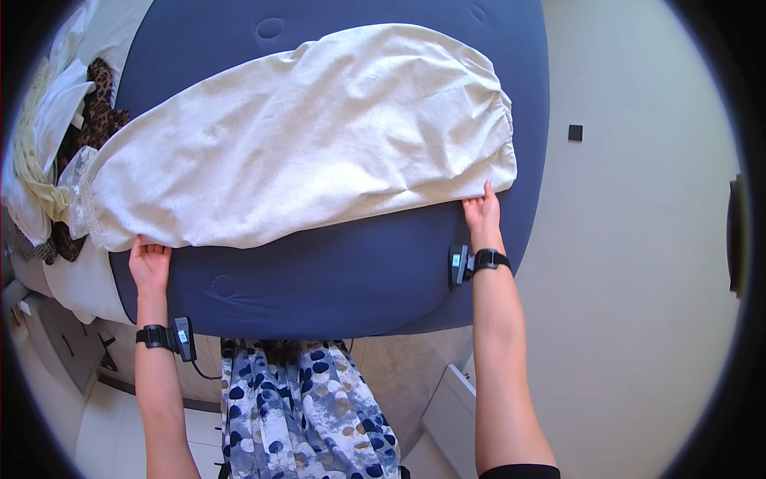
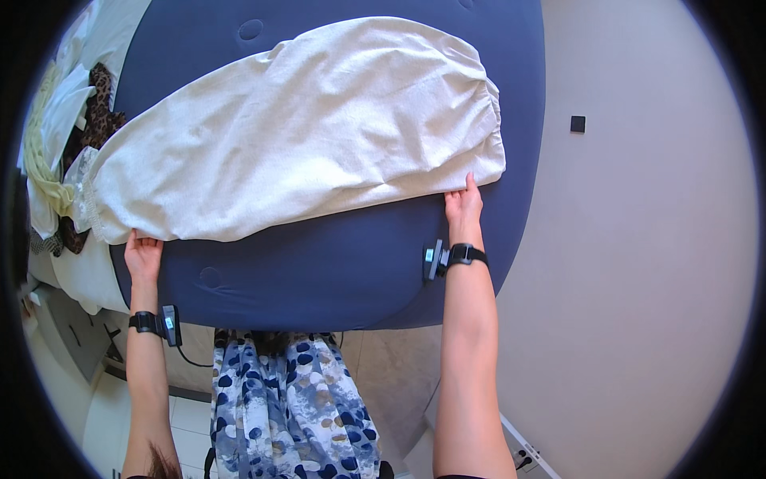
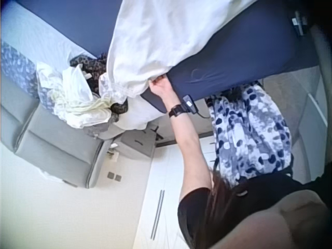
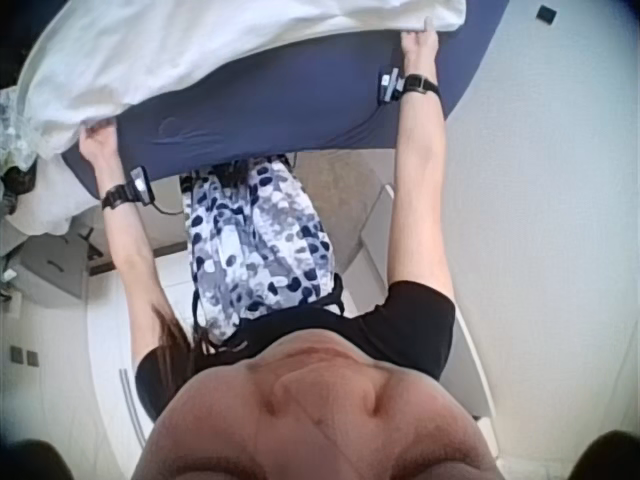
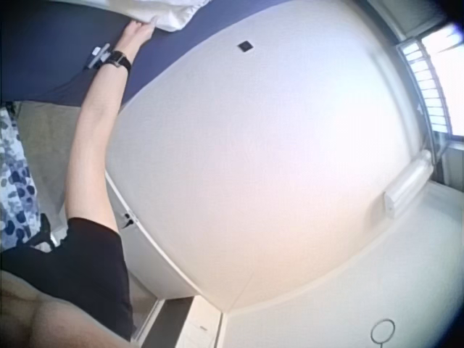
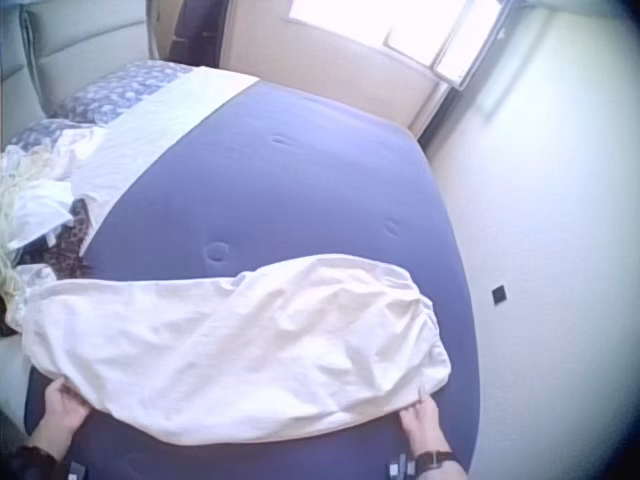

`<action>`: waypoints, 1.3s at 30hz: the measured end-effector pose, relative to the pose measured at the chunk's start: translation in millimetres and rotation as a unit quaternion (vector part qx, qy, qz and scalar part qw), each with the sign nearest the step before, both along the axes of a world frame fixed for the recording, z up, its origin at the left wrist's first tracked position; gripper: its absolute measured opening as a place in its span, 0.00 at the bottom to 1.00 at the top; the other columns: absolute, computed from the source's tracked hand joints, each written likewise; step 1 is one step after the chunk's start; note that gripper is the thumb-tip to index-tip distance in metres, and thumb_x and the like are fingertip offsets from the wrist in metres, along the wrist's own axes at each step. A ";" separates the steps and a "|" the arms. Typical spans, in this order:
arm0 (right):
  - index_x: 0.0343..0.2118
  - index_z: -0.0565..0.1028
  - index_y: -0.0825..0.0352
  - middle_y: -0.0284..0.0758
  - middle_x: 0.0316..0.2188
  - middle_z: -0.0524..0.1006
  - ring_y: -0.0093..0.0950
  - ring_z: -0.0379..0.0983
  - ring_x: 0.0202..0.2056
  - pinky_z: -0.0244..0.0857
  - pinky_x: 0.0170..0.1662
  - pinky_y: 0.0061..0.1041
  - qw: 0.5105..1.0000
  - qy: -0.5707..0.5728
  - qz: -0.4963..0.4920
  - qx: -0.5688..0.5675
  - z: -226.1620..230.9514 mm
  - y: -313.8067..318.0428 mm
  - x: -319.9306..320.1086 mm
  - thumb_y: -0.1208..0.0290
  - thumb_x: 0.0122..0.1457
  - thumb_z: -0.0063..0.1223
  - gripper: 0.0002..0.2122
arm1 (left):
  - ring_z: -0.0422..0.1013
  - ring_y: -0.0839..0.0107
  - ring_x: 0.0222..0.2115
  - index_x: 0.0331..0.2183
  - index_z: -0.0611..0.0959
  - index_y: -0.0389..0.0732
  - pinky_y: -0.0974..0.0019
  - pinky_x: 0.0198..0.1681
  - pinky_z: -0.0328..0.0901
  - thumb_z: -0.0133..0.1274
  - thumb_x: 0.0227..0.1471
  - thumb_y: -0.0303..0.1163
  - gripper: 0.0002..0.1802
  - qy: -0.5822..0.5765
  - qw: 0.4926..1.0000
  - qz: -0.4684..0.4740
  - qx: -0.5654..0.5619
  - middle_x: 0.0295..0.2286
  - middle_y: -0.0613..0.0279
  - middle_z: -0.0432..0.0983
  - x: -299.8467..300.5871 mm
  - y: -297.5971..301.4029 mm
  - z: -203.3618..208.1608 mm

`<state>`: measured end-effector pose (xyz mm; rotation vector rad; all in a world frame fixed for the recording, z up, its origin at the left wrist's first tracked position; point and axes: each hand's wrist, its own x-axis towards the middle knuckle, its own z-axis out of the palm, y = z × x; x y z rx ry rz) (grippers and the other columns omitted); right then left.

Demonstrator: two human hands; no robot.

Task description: The person removes garments from a closet, lays them flat on a bed, and folds them by hand before returning them to the closet.

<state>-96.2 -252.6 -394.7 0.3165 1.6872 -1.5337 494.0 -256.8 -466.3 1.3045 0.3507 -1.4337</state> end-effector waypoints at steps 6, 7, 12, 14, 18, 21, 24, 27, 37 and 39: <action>0.42 0.60 0.74 0.43 0.41 0.64 0.35 0.62 0.42 0.55 0.48 0.32 0.992 0.110 -0.050 -0.018 7.3 -0.1 -21.8 0.82 0.49 0.40 0.15 | 0.62 0.65 0.41 0.41 0.67 0.36 0.62 0.44 0.58 0.42 0.47 0.33 0.17 -0.080 0.996 -0.044 -0.017 0.40 0.58 0.65 -2.6 -34.0 13.9; 0.41 0.61 0.75 0.42 0.40 0.65 0.34 0.62 0.41 0.55 0.47 0.31 0.987 0.154 -0.034 -0.007 9.7 11.3 -29.8 0.84 0.48 0.39 0.15 | 0.63 0.66 0.40 0.41 0.67 0.35 0.63 0.43 0.60 0.44 0.47 0.31 0.18 -0.123 0.991 -0.054 -0.003 0.39 0.58 0.65 1.0 -36.5 14.6; 0.40 0.62 0.74 0.40 0.39 0.66 0.31 0.63 0.40 0.56 0.46 0.27 0.978 0.200 -0.011 0.065 23.8 108.3 -35.8 0.85 0.48 0.40 0.14 | 0.64 0.67 0.38 0.41 0.66 0.33 0.65 0.40 0.62 0.47 0.44 0.26 0.19 -0.194 0.973 -0.121 -0.008 0.38 0.57 0.66 16.6 -17.1 25.1; 0.39 0.62 0.74 0.39 0.38 0.67 0.31 0.63 0.40 0.56 0.46 0.27 0.976 0.189 -0.013 0.103 27.6 159.4 -29.9 0.86 0.47 0.39 0.14 | 0.64 0.67 0.38 0.43 0.64 0.36 0.65 0.40 0.62 0.48 0.43 0.25 0.22 -0.221 0.961 -0.167 0.001 0.40 0.59 0.65 25.1 -1.6 32.7; 0.37 0.63 0.72 0.38 0.35 0.68 0.30 0.65 0.37 0.60 0.41 0.27 0.974 0.127 -0.008 0.185 30.9 242.3 3.2 0.87 0.45 0.42 0.14 | 0.65 0.68 0.35 0.42 0.65 0.41 0.66 0.37 0.62 0.48 0.43 0.24 0.21 -0.240 0.950 -0.196 0.043 0.35 0.63 0.67 46.3 30.1 39.8; 0.33 0.64 0.69 0.33 0.24 0.69 0.24 0.67 0.26 0.62 0.31 0.21 0.855 0.221 0.101 0.458 38.8 240.1 27.7 0.84 0.42 0.45 0.12 | 0.65 0.71 0.28 0.39 0.67 0.42 0.68 0.33 0.62 0.48 0.41 0.24 0.19 -0.272 0.886 -0.301 0.224 0.29 0.64 0.67 98.4 55.3 31.2; 0.33 0.64 0.69 0.31 0.23 0.67 0.18 0.63 0.22 0.60 0.23 0.15 0.814 0.422 0.119 0.382 23.3 245.7 14.6 0.80 0.44 0.46 0.11 | 0.62 0.72 0.24 0.37 0.67 0.40 0.70 0.30 0.61 0.49 0.38 0.25 0.19 -0.457 0.780 -0.330 0.274 0.27 0.62 0.64 52.3 64.1 35.4; 0.37 0.60 0.70 0.37 0.29 0.68 0.24 0.68 0.28 0.62 0.25 0.17 0.932 0.252 0.089 0.246 14.2 192.0 19.2 0.75 0.48 0.46 0.14 | 0.61 0.71 0.26 0.38 0.66 0.37 0.71 0.31 0.60 0.48 0.35 0.23 0.21 -0.711 0.562 -0.409 0.104 0.32 0.58 0.62 -3.2 70.0 42.7; 0.38 0.64 0.73 0.37 0.36 0.68 0.27 0.65 0.37 0.59 0.41 0.24 0.992 0.094 -0.073 0.042 29.5 102.1 4.7 0.79 0.46 0.49 0.15 | 0.57 0.55 0.40 0.35 0.68 0.39 0.57 0.42 0.53 0.55 0.27 0.27 0.26 -0.566 0.317 -0.704 -0.289 0.38 0.52 0.60 -208.8 90.3 100.1; 0.38 0.63 0.73 0.36 0.36 0.68 0.25 0.65 0.36 0.57 0.42 0.22 0.967 0.251 0.050 -0.015 64.3 111.0 9.7 0.81 0.47 0.47 0.14 | 0.58 0.57 0.39 0.34 0.69 0.40 0.57 0.40 0.53 0.55 0.25 0.27 0.25 -0.568 0.307 -0.703 -0.298 0.36 0.54 0.60 -214.5 100.4 96.6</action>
